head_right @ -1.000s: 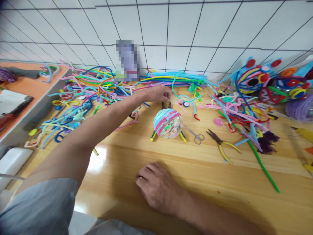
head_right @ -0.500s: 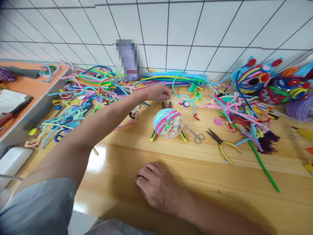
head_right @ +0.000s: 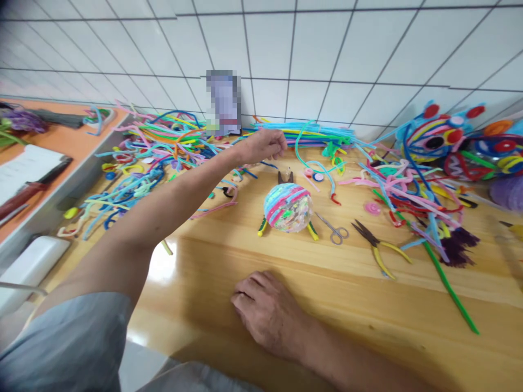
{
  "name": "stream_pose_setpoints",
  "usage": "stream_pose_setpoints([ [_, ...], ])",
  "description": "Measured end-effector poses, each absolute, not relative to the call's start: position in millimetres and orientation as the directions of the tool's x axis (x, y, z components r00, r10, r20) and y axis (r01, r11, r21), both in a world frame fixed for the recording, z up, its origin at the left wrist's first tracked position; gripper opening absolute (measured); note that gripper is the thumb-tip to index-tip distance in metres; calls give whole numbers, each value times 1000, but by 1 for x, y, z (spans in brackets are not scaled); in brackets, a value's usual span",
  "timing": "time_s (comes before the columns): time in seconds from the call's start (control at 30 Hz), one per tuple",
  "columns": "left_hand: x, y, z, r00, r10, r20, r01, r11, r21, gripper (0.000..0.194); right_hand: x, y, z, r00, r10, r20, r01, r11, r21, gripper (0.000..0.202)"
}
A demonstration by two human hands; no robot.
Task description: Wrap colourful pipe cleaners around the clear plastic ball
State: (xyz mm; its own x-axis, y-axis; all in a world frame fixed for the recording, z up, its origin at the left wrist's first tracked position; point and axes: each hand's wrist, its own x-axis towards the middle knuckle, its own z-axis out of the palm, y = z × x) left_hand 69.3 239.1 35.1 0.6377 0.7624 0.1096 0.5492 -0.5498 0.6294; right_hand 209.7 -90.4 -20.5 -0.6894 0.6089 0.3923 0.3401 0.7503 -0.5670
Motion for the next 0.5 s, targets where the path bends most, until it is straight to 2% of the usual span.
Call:
stream_pose_setpoints([
  [0.2, -16, 217, 74, 484, 848, 215, 589, -497, 637, 35, 211, -87, -16, -694, 597, 402, 328, 759, -563, 20],
  [0.3, -92, 208, 92, 344, 912, 223, 695, -407, 592, 37, 210, -85, -16, -693, 580, 428, 308, 775, -551, 24],
  [0.37, -147, 201, 99, 216, 957, 193, 826, -285, 487, 35, 210, -84, -16, -695, 569, 439, 308, 788, -533, 25],
  [0.47, -215, 191, 95, -19, 991, 133, 984, -5, 176, 31, 210, -82, -16, -702, 545, 459, 306, 812, -497, 24],
  [0.5, -232, 188, 90, -55, 991, 121, 990, 38, 139, 32, 210, -81, -16, -703, 539, 463, 307, 818, -486, 24],
])
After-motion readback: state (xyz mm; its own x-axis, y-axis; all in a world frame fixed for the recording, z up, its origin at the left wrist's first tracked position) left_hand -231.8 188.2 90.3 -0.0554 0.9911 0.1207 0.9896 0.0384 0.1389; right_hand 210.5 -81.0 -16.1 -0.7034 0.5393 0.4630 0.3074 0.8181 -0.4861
